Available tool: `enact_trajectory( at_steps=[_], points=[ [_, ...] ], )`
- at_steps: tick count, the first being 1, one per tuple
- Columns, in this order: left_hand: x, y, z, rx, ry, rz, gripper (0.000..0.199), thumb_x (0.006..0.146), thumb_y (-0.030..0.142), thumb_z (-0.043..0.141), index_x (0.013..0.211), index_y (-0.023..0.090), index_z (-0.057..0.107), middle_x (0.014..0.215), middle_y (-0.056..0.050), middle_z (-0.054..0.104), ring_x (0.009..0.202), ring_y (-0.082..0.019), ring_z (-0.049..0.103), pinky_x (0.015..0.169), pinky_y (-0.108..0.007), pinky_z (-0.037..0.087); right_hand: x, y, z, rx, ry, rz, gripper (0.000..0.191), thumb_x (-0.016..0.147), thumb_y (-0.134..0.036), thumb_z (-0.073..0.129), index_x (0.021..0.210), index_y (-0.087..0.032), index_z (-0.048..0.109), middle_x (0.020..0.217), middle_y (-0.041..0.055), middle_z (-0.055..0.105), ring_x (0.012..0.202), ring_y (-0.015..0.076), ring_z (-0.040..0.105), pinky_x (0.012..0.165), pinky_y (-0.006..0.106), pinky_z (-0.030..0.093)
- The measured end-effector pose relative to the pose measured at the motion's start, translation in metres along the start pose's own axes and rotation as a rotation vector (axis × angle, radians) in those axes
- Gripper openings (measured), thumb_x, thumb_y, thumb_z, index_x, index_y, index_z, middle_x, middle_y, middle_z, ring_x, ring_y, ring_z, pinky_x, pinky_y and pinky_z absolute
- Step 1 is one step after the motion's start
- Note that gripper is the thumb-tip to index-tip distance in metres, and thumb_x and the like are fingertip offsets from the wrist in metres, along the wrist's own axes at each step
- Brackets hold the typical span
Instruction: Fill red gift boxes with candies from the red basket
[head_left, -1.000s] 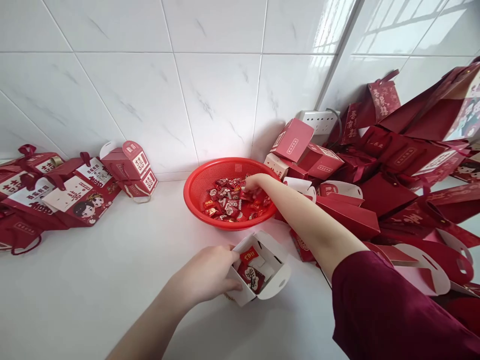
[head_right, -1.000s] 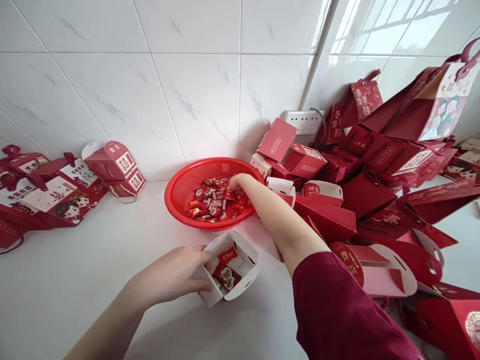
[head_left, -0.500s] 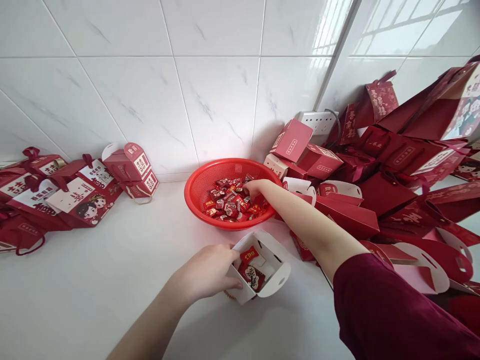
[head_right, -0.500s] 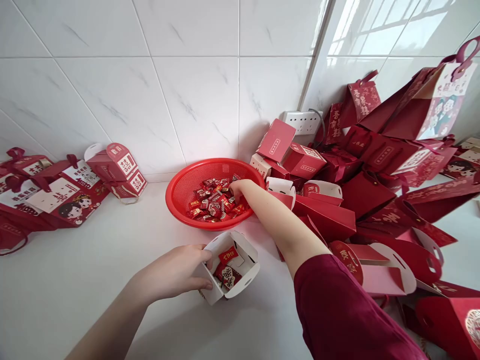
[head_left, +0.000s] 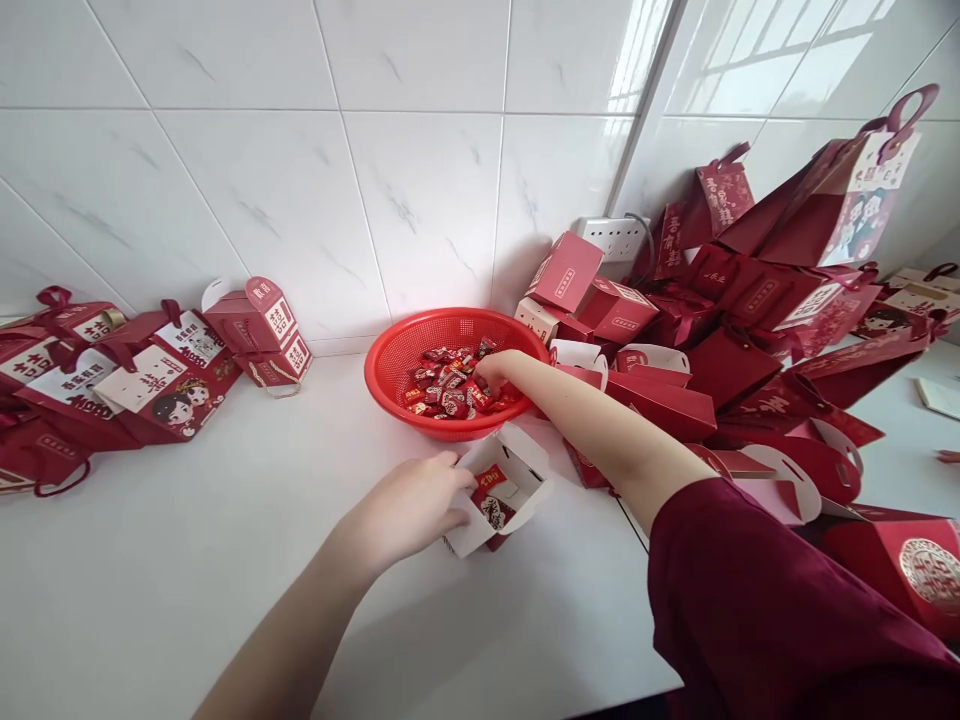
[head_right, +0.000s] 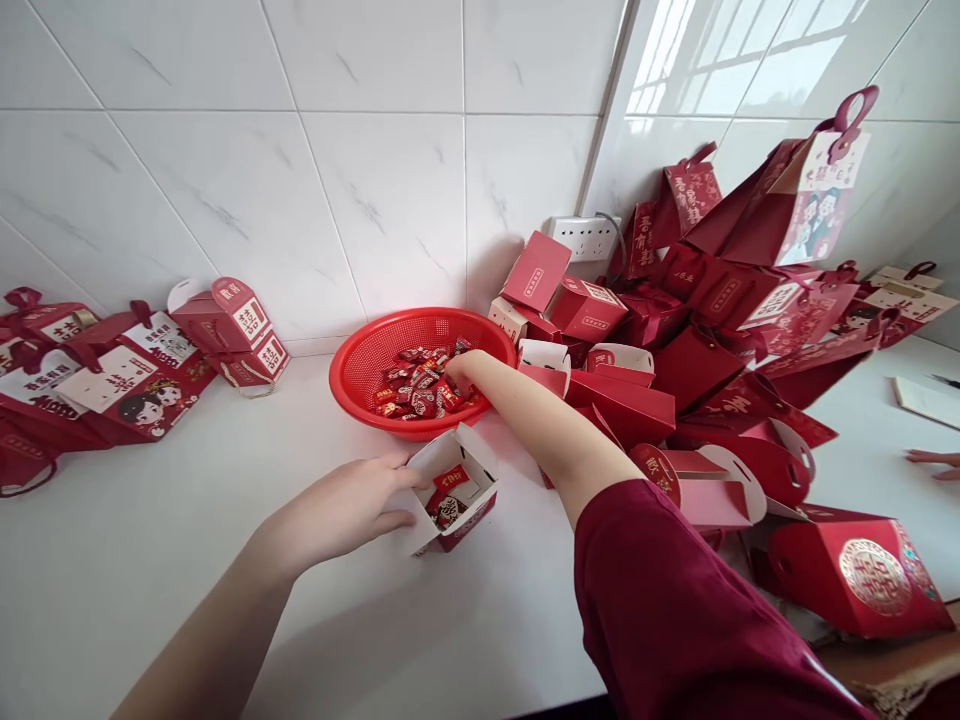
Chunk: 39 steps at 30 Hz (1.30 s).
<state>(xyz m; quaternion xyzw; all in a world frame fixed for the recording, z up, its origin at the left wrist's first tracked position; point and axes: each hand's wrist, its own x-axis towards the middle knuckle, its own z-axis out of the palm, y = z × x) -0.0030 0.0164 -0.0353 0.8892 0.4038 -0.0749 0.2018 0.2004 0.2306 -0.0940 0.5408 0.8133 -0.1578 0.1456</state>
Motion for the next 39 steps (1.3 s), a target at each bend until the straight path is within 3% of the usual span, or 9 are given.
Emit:
enact_trajectory(
  at_steps=[3,6,9,12,14,17,22,28,39],
  points=[
    [-0.006,0.005,-0.009,0.007,0.084,0.019,0.026,0.091,0.032,0.053,0.112,0.028,0.067,0.105,-0.003,0.065,0.088,-0.020,0.064,0.069,-0.028,0.042,-0.016,-0.004,-0.008,0.091,0.122,0.103,0.033,0.095,-0.034,0.061,0.122,-0.016,0.060,0.121,0.0095,0.061,0.103,0.0219,0.063,0.087,0.043,0.054],
    [-0.013,0.007,-0.016,-0.026,0.233,-0.038,0.023,0.093,0.038,0.051,0.104,0.027,0.067,0.102,-0.001,0.068,0.087,-0.019,0.064,0.069,-0.028,0.042,-0.046,-0.006,-0.013,0.241,0.365,0.118,0.034,0.092,-0.034,0.064,0.120,-0.014,0.061,0.121,0.0119,0.062,0.108,0.0240,0.061,0.092,0.042,0.052],
    [-0.016,0.004,-0.020,-0.085,0.413,-0.136,0.025,0.093,0.045,0.050,0.097,0.027,0.066,0.094,0.002,0.071,0.082,-0.018,0.065,0.067,-0.027,0.043,-0.086,-0.015,-0.003,0.454,0.595,0.032,0.042,0.095,-0.042,0.056,0.125,-0.013,0.056,0.119,0.0130,0.066,0.107,0.0251,0.064,0.089,0.036,0.053],
    [-0.010,0.001,-0.018,-0.152,0.564,-0.168,0.027,0.093,0.048,0.051,0.097,0.027,0.067,0.095,0.002,0.073,0.079,-0.017,0.065,0.070,-0.028,0.046,-0.125,-0.031,0.018,0.669,0.716,-0.100,0.050,0.104,-0.049,0.027,0.132,-0.016,0.053,0.124,0.0101,0.067,0.105,0.0198,0.066,0.086,0.031,0.055],
    [-0.003,0.001,-0.015,-0.236,0.647,-0.151,0.028,0.092,0.049,0.054,0.100,0.026,0.068,0.101,0.002,0.073,0.081,-0.017,0.065,0.075,-0.029,0.049,-0.147,-0.046,0.032,1.035,0.761,-0.289,0.049,0.102,-0.051,0.036,0.129,-0.017,0.058,0.125,0.0101,0.067,0.109,0.0205,0.066,0.090,0.032,0.054],
    [0.009,0.004,-0.008,-0.461,0.684,-0.060,0.033,0.088,0.048,0.061,0.109,0.024,0.068,0.109,-0.001,0.072,0.089,-0.018,0.066,0.080,-0.029,0.052,-0.168,-0.068,0.046,1.498,0.636,-0.571,0.036,0.088,-0.047,0.065,0.112,-0.022,0.072,0.124,0.0069,0.068,0.114,0.0232,0.063,0.099,0.037,0.049],
    [0.015,0.008,-0.003,-0.879,0.585,0.099,0.037,0.088,0.045,0.064,0.113,0.018,0.069,0.115,-0.007,0.071,0.112,-0.025,0.064,0.091,-0.032,0.054,-0.178,-0.086,0.061,1.665,0.464,-0.676,0.025,0.086,-0.043,0.070,0.101,-0.024,0.076,0.102,0.0036,0.072,0.097,0.0188,0.066,0.094,0.036,0.050],
    [0.009,0.001,-0.009,-0.927,0.496,0.072,0.032,0.088,0.044,0.065,0.105,0.018,0.073,0.105,-0.007,0.073,0.102,-0.024,0.067,0.084,-0.031,0.056,-0.190,-0.066,0.058,1.593,0.457,-0.612,0.023,0.091,-0.039,0.065,0.085,-0.018,0.072,0.079,0.0005,0.065,0.072,0.0101,0.060,0.071,0.022,0.050],
    [0.004,-0.002,-0.012,-0.907,0.474,0.093,0.026,0.087,0.040,0.068,0.098,0.018,0.074,0.092,-0.007,0.074,0.081,-0.020,0.069,0.066,-0.027,0.056,-0.207,-0.056,0.041,1.425,0.333,-0.587,0.030,0.092,-0.040,0.064,0.080,-0.013,0.073,0.063,0.0025,0.068,0.058,0.0124,0.065,0.060,0.024,0.051]
  ],
)
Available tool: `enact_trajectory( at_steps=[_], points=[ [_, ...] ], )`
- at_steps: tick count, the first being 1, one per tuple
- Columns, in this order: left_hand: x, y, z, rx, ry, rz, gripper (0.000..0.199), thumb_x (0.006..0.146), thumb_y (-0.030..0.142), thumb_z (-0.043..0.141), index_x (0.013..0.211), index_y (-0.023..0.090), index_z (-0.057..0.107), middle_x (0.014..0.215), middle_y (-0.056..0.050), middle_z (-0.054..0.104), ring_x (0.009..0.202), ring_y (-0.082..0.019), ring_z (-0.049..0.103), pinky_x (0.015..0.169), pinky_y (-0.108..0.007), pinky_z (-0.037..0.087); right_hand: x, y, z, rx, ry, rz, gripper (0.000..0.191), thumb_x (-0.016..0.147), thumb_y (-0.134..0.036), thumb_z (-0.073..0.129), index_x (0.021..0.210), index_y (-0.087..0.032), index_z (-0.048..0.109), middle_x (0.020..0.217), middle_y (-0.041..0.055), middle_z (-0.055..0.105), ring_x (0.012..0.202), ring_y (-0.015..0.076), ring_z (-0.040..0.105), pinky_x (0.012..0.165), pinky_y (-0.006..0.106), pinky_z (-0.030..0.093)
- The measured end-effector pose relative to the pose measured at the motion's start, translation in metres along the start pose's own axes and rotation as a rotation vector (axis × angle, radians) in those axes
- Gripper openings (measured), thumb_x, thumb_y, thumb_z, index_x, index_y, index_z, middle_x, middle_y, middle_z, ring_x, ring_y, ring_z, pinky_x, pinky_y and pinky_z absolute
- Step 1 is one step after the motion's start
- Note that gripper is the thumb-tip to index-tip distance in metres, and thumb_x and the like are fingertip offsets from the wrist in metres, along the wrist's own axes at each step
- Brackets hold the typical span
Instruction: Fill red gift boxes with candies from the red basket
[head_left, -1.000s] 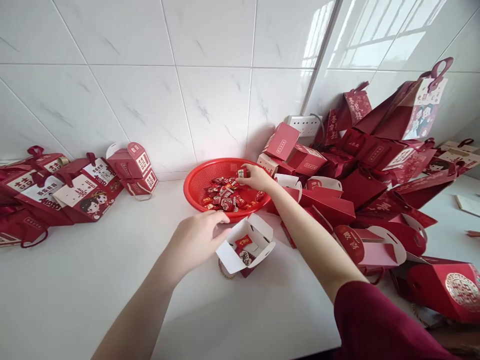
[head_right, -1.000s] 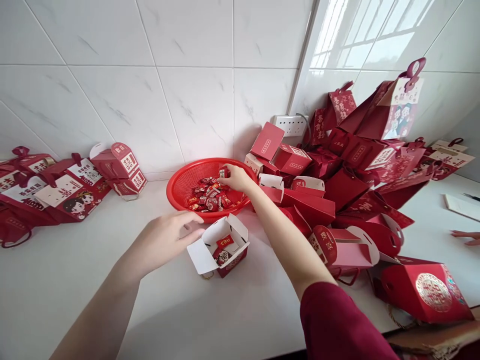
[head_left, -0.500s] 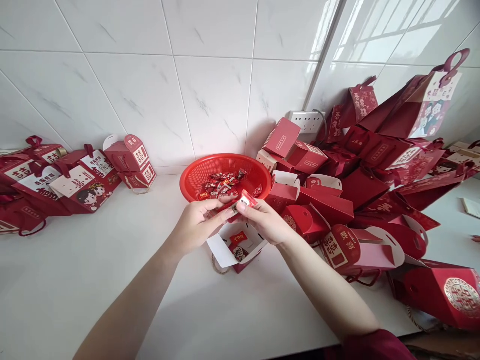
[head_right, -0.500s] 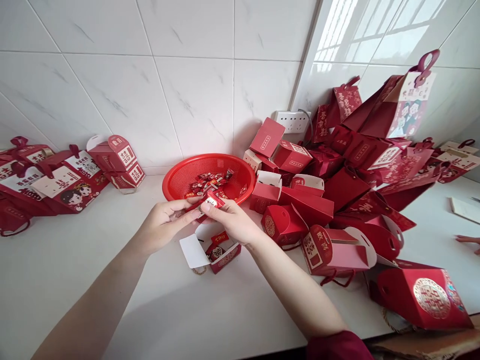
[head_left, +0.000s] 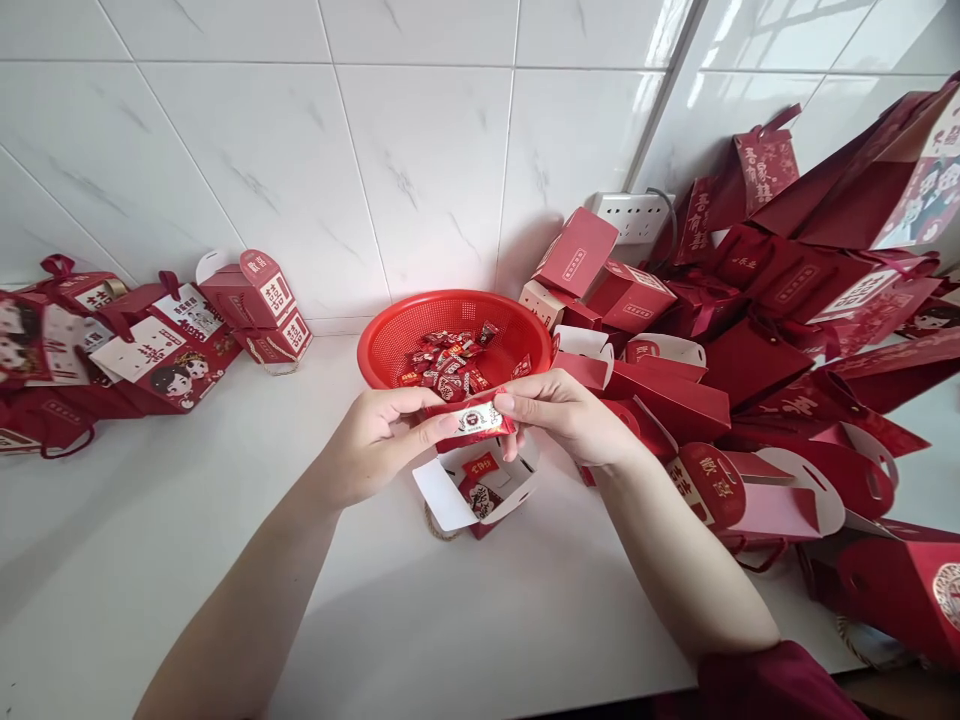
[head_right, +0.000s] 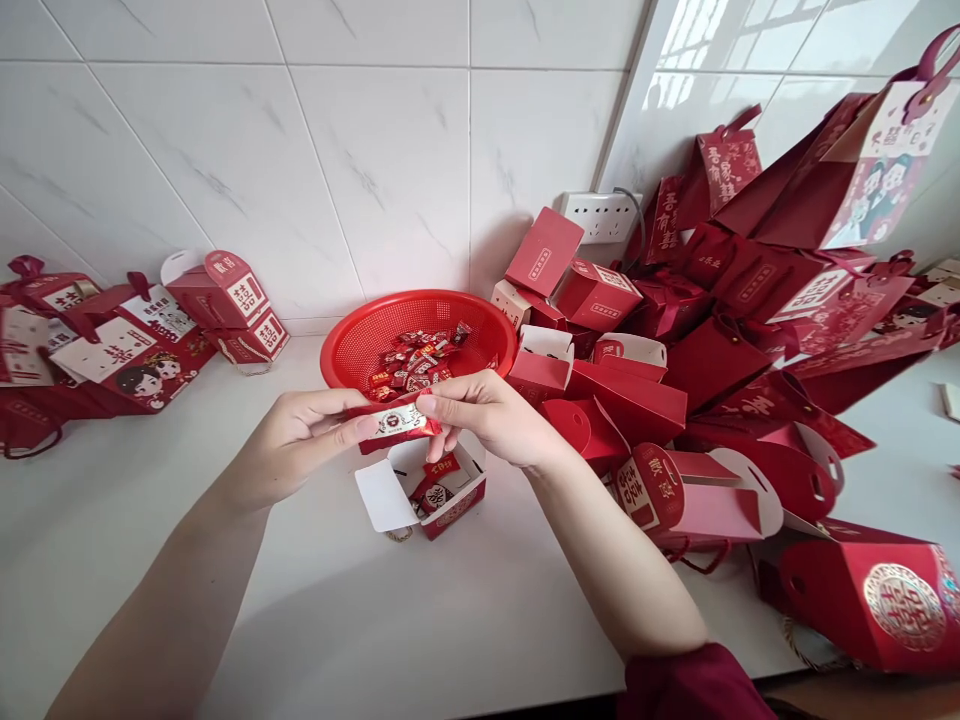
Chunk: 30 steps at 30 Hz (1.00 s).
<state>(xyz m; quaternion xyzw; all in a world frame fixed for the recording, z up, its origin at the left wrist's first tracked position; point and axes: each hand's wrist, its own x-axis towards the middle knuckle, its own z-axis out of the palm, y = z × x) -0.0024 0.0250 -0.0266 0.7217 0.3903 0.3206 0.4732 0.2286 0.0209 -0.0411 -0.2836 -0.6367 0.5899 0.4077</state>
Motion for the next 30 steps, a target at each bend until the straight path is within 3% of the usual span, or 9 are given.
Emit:
enact_trajectory(
  at_steps=[5,11,15,21,26,30],
  points=[
    [0.002,0.002,0.000,0.117,0.004,0.035,0.024,0.088,0.039,0.066,0.094,0.017,0.074,0.087,-0.006,0.073,0.079,-0.020,0.069,0.062,-0.026,0.056,-0.002,-0.004,-0.001,-0.112,0.042,0.002,0.036,0.090,-0.045,0.065,0.073,-0.014,0.071,0.063,0.0020,0.066,0.059,0.0130,0.065,0.058,0.024,0.047],
    [-0.003,0.006,-0.003,0.144,-0.064,0.089,0.024,0.090,0.037,0.064,0.102,0.019,0.074,0.095,-0.005,0.073,0.089,-0.020,0.067,0.073,-0.028,0.055,-0.013,-0.013,0.005,-0.125,0.023,-0.070,0.034,0.092,-0.038,0.063,0.067,-0.016,0.069,0.062,0.0004,0.065,0.057,0.0117,0.062,0.057,0.024,0.046],
    [-0.004,0.007,-0.002,0.216,-0.021,0.124,0.020,0.091,0.035,0.063,0.099,0.020,0.074,0.092,-0.003,0.073,0.085,-0.017,0.066,0.074,-0.025,0.053,-0.013,-0.010,0.009,-0.165,0.050,-0.076,0.027,0.095,-0.035,0.060,0.078,-0.017,0.070,0.071,0.0010,0.067,0.062,0.0130,0.063,0.061,0.026,0.048],
    [0.003,0.002,0.004,0.311,0.148,0.139,0.017,0.089,0.034,0.065,0.097,0.022,0.073,0.094,0.000,0.072,0.077,-0.013,0.064,0.067,-0.021,0.052,-0.003,0.004,0.008,-0.340,0.245,-0.127,0.017,0.093,-0.033,0.061,0.091,-0.018,0.069,0.090,0.0029,0.070,0.086,0.0172,0.063,0.080,0.030,0.049],
    [0.004,-0.004,0.007,0.206,0.091,0.095,0.017,0.089,0.036,0.065,0.097,0.022,0.072,0.091,0.000,0.072,0.077,-0.014,0.066,0.065,-0.022,0.055,0.000,0.007,0.007,-0.302,0.219,-0.083,0.018,0.091,-0.035,0.064,0.091,-0.017,0.067,0.089,0.0031,0.069,0.081,0.0163,0.063,0.075,0.029,0.050],
    [0.003,-0.005,0.008,0.319,0.118,0.291,0.009,0.088,0.027,0.067,0.093,0.020,0.070,0.089,0.000,0.072,0.077,-0.013,0.066,0.069,-0.023,0.055,-0.002,0.005,0.011,-0.357,0.187,-0.151,0.017,0.086,-0.031,0.071,0.095,-0.017,0.069,0.093,0.0039,0.070,0.082,0.0160,0.064,0.072,0.028,0.050]
  ],
)
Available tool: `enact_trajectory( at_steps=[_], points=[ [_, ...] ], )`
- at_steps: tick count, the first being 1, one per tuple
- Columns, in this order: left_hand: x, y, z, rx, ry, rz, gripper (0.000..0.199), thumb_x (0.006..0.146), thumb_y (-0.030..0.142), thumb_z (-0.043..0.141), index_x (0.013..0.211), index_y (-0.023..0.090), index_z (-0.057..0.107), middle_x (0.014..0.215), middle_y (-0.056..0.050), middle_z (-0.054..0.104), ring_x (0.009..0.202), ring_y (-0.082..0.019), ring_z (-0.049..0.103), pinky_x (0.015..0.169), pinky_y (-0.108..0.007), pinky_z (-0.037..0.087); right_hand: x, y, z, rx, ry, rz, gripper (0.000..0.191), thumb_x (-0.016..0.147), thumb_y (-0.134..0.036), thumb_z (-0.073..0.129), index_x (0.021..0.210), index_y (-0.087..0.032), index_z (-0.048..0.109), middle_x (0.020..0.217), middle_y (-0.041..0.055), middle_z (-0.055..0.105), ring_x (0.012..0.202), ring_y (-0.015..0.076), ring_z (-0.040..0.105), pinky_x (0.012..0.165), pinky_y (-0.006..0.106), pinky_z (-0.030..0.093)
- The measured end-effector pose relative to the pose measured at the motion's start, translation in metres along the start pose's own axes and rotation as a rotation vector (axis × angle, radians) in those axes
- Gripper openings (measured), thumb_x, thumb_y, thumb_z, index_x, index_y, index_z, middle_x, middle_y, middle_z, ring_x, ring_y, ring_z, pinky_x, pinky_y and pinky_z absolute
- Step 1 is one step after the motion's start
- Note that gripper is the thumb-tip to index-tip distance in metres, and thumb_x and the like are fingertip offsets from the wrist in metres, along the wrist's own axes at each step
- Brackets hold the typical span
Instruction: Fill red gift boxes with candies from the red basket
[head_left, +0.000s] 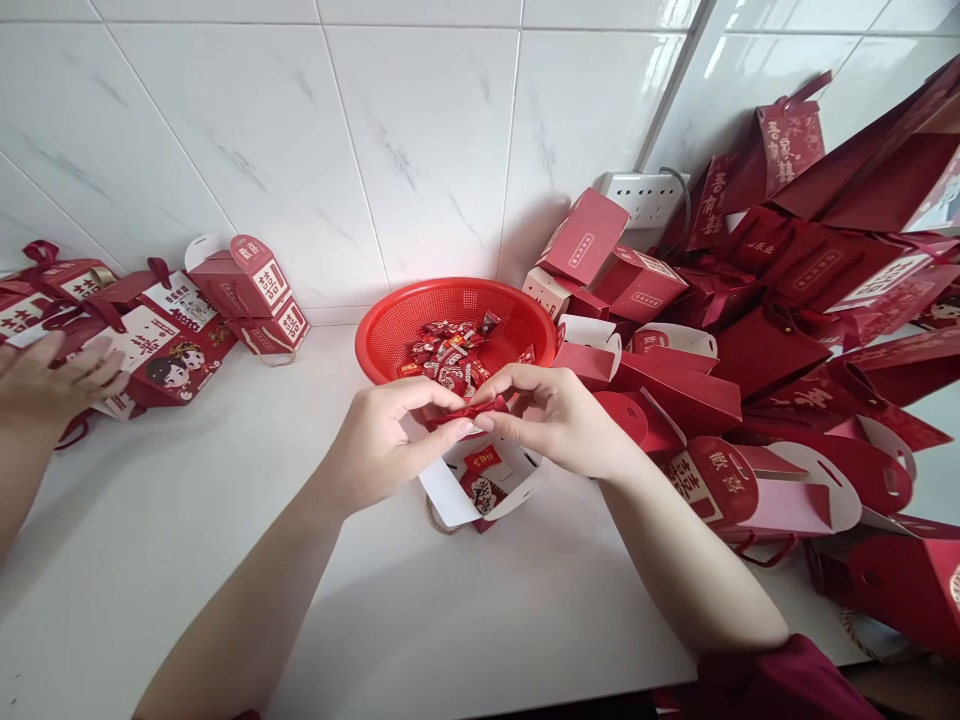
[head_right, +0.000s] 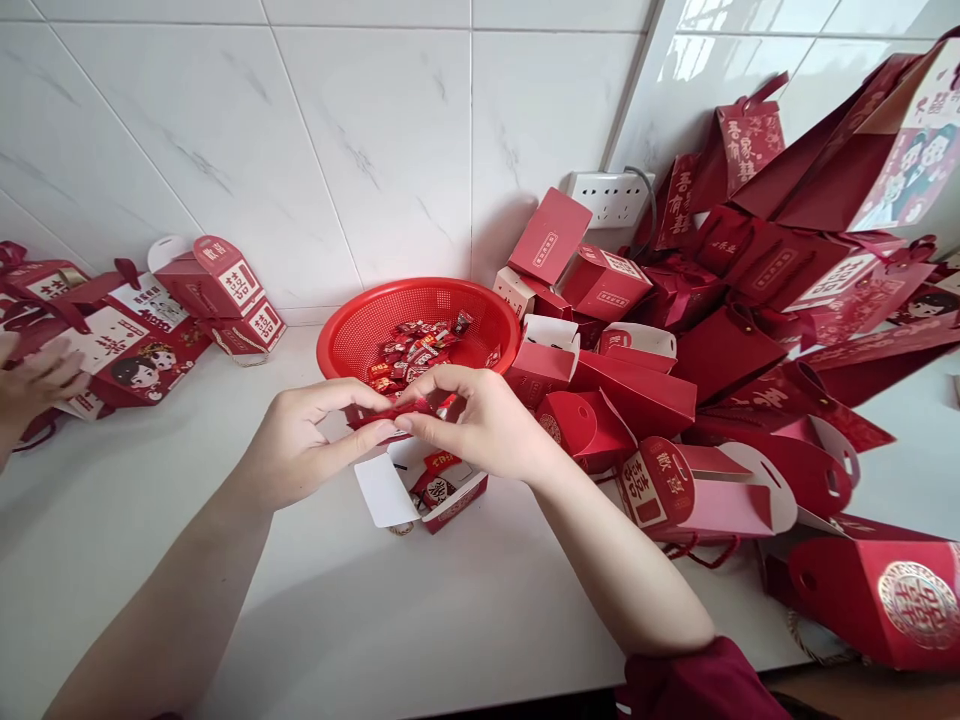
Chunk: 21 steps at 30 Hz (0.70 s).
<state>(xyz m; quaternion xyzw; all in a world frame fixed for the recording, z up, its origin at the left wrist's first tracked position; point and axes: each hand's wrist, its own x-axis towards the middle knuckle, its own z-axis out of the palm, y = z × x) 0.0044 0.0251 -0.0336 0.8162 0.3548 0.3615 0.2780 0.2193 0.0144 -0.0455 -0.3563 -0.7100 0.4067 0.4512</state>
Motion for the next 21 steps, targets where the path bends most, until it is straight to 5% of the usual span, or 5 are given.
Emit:
enact_trajectory(
  at_steps=[4,7,17,21],
  points=[
    [-0.0007,0.0016,-0.0016,0.365,0.145,0.359,0.007,0.085,0.019,0.068,0.091,0.019,0.067,0.088,-0.002,0.072,0.080,-0.015,0.066,0.078,-0.029,0.051,-0.0018,-0.0051,0.0002,-0.055,0.012,-0.156,0.016,0.086,-0.026,0.072,0.099,-0.018,0.070,0.099,0.0057,0.069,0.094,0.0184,0.064,0.085,0.032,0.051],
    [-0.0013,0.0020,-0.0019,0.513,0.177,0.479,0.009,0.083,0.018,0.068,0.092,0.020,0.065,0.086,-0.002,0.073,0.079,-0.017,0.067,0.078,-0.032,0.049,-0.0031,-0.0076,-0.0011,-0.064,-0.003,-0.222,0.014,0.086,-0.025,0.072,0.099,-0.019,0.071,0.101,0.0065,0.069,0.097,0.0195,0.064,0.090,0.035,0.052],
    [-0.0027,0.0028,-0.0022,0.614,0.210,0.623,0.013,0.081,0.017,0.070,0.093,0.020,0.066,0.086,-0.004,0.074,0.075,-0.018,0.067,0.071,-0.034,0.048,-0.0071,-0.0078,-0.0049,-0.139,-0.004,-0.385,0.014,0.085,-0.017,0.073,0.098,-0.020,0.072,0.098,0.0061,0.072,0.097,0.0206,0.064,0.090,0.037,0.053],
    [-0.0028,0.0072,0.0013,0.507,0.177,0.448,0.008,0.085,0.022,0.068,0.092,0.022,0.069,0.097,-0.003,0.074,0.091,-0.019,0.066,0.084,-0.033,0.050,-0.0066,-0.0105,-0.0086,-0.190,-0.019,-0.277,0.012,0.088,-0.025,0.070,0.099,-0.020,0.072,0.097,0.0054,0.072,0.092,0.0198,0.066,0.083,0.033,0.053]
  ],
)
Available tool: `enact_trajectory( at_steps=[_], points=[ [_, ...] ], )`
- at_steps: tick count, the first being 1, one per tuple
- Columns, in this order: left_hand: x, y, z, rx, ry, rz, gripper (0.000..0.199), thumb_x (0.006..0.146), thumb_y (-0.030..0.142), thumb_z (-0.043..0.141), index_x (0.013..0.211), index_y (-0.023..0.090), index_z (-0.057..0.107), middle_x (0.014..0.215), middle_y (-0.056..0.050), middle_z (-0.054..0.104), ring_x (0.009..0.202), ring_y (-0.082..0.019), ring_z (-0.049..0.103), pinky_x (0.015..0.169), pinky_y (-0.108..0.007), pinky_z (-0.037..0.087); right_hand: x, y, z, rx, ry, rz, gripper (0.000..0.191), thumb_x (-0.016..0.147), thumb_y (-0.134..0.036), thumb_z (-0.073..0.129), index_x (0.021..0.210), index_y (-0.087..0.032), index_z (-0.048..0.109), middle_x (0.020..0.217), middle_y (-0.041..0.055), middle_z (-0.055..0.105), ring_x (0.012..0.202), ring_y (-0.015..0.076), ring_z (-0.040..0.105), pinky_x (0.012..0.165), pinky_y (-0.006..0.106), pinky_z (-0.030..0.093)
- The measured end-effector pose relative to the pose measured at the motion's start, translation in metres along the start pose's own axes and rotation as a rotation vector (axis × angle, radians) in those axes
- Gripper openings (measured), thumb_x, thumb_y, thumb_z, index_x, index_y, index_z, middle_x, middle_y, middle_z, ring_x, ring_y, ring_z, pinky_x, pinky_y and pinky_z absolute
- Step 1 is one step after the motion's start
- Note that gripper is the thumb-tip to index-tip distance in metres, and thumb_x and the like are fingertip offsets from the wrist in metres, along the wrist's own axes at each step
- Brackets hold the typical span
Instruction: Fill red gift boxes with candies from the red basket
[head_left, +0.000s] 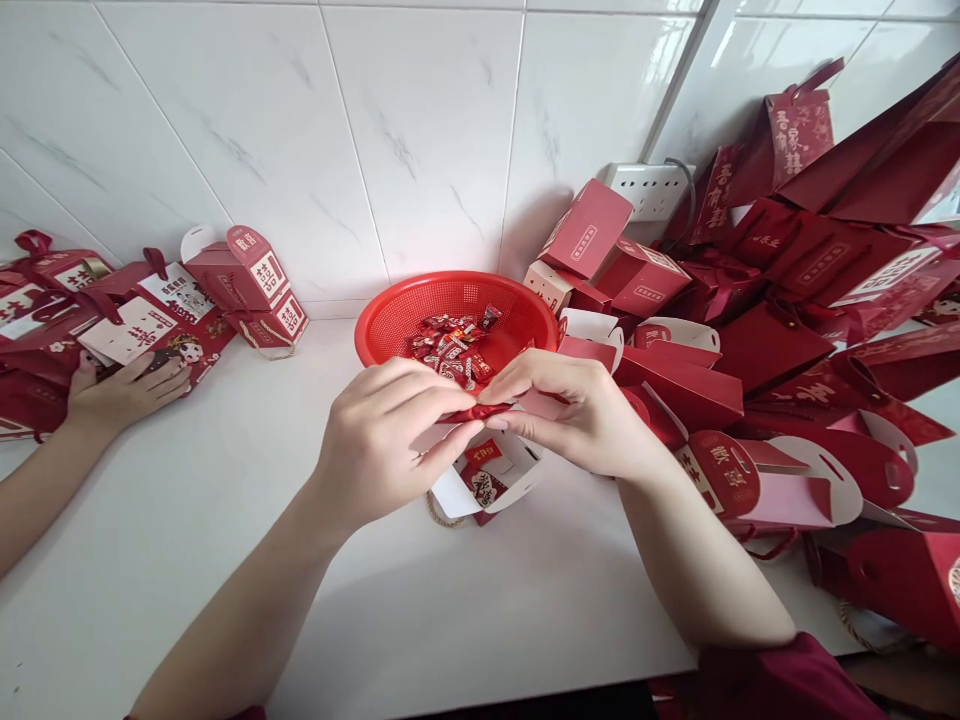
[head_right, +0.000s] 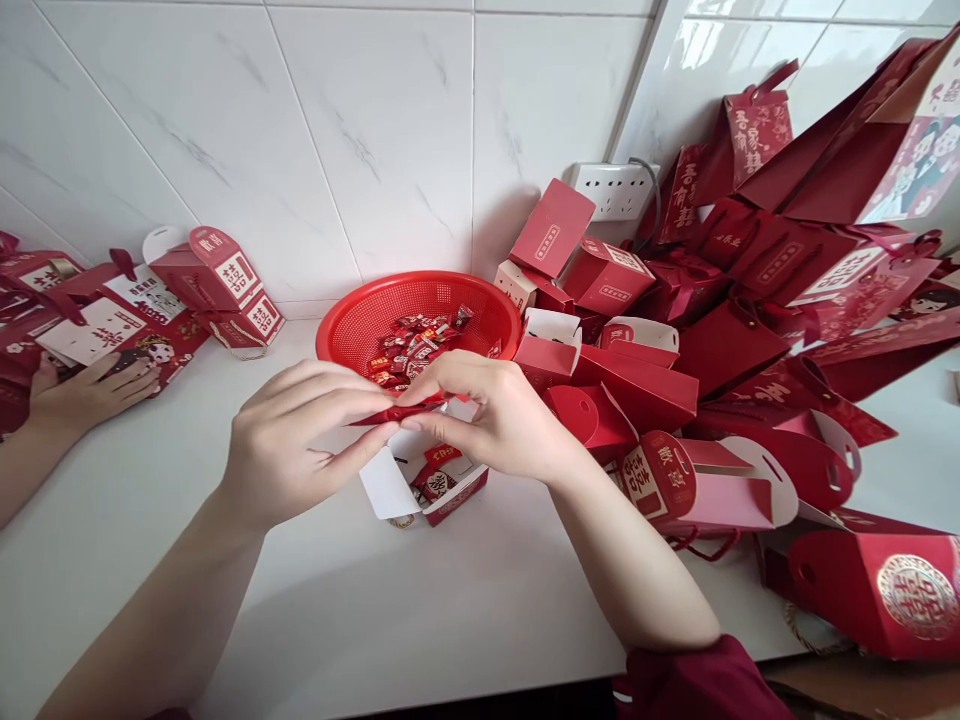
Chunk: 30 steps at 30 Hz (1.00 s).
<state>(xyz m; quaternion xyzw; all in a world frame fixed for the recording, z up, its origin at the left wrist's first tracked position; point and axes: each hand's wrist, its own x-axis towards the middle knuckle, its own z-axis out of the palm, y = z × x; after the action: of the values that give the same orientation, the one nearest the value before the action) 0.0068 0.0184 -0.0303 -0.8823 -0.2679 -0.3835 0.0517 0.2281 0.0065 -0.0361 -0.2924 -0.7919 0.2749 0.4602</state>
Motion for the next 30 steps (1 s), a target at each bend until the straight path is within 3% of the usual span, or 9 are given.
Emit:
enact_trajectory(
  at_steps=[4,7,9,12,15,19,22,26,30],
  points=[
    [0.000,0.002,-0.002,-0.112,-0.252,-0.315,0.023,0.090,0.037,0.062,0.107,0.024,0.070,0.120,-0.003,0.067,0.108,-0.021,0.063,0.092,-0.033,0.049,0.000,0.003,-0.002,-0.103,-0.116,0.159,0.015,0.091,-0.029,0.065,0.102,-0.020,0.071,0.097,0.0036,0.073,0.082,0.0167,0.066,0.067,0.026,0.049],
    [-0.001,-0.003,-0.006,-0.147,-0.445,-0.432,0.029,0.091,0.043,0.058,0.114,0.028,0.066,0.115,-0.002,0.069,0.101,-0.021,0.064,0.081,-0.031,0.050,0.000,0.009,0.000,-0.209,-0.290,0.264,0.014,0.091,-0.024,0.062,0.103,-0.022,0.071,0.093,0.0019,0.073,0.077,0.0159,0.065,0.066,0.026,0.048],
    [-0.001,-0.006,-0.008,-0.140,-0.498,-0.463,0.021,0.092,0.040,0.056,0.104,0.027,0.067,0.109,0.000,0.070,0.096,-0.021,0.064,0.075,-0.030,0.049,0.000,0.012,0.002,-0.336,-0.306,0.308,0.015,0.092,-0.022,0.058,0.101,-0.021,0.071,0.090,0.0023,0.073,0.075,0.0165,0.064,0.067,0.028,0.047],
    [0.000,-0.009,-0.011,-0.151,-0.568,-0.447,0.020,0.094,0.030,0.048,0.086,0.024,0.066,0.096,0.000,0.070,0.084,-0.018,0.063,0.071,-0.028,0.047,-0.001,0.012,0.000,-0.453,-0.226,0.300,0.018,0.094,-0.020,0.053,0.099,-0.020,0.070,0.090,0.0035,0.073,0.075,0.0170,0.063,0.067,0.029,0.045],
    [-0.001,-0.012,-0.013,-0.193,-0.669,-0.410,0.029,0.094,0.019,0.039,0.088,0.024,0.066,0.087,0.001,0.069,0.075,-0.016,0.062,0.067,-0.026,0.045,-0.003,0.009,-0.008,-0.440,-0.209,0.272,0.019,0.096,-0.020,0.051,0.098,-0.020,0.070,0.091,0.0043,0.072,0.076,0.0169,0.063,0.066,0.028,0.045],
    [-0.003,-0.017,-0.014,-0.233,-0.779,-0.310,0.040,0.091,0.010,0.036,0.097,0.027,0.071,0.103,0.001,0.069,0.087,-0.015,0.064,0.073,-0.024,0.046,-0.005,0.008,-0.020,-0.497,-0.166,0.295,0.017,0.096,-0.023,0.051,0.094,-0.019,0.068,0.093,0.0057,0.071,0.079,0.0181,0.062,0.068,0.029,0.044],
    [-0.004,-0.019,-0.013,-0.235,-0.824,-0.291,0.038,0.093,0.013,0.038,0.098,0.028,0.073,0.106,0.001,0.068,0.089,-0.015,0.065,0.073,-0.023,0.046,-0.006,0.008,-0.024,-0.547,-0.163,0.364,0.016,0.095,-0.023,0.052,0.092,-0.020,0.066,0.086,0.0046,0.070,0.071,0.0168,0.060,0.062,0.028,0.042],
    [-0.003,-0.021,-0.008,-0.284,-0.783,-0.304,0.030,0.096,0.028,0.044,0.100,0.027,0.074,0.097,-0.002,0.070,0.084,-0.018,0.066,0.072,-0.025,0.047,-0.005,0.003,-0.023,-0.443,-0.248,0.396,0.019,0.097,-0.028,0.049,0.087,-0.021,0.064,0.072,0.0002,0.066,0.058,0.0128,0.054,0.053,0.026,0.038],
    [-0.004,-0.025,-0.002,-0.356,-0.785,-0.333,0.031,0.094,0.026,0.043,0.100,0.027,0.074,0.088,-0.003,0.070,0.079,-0.019,0.065,0.071,-0.027,0.047,-0.005,-0.001,-0.021,-0.289,-0.412,0.333,0.019,0.097,-0.030,0.050,0.090,-0.020,0.065,0.076,0.0003,0.068,0.062,0.0127,0.058,0.057,0.025,0.041]
  ],
)
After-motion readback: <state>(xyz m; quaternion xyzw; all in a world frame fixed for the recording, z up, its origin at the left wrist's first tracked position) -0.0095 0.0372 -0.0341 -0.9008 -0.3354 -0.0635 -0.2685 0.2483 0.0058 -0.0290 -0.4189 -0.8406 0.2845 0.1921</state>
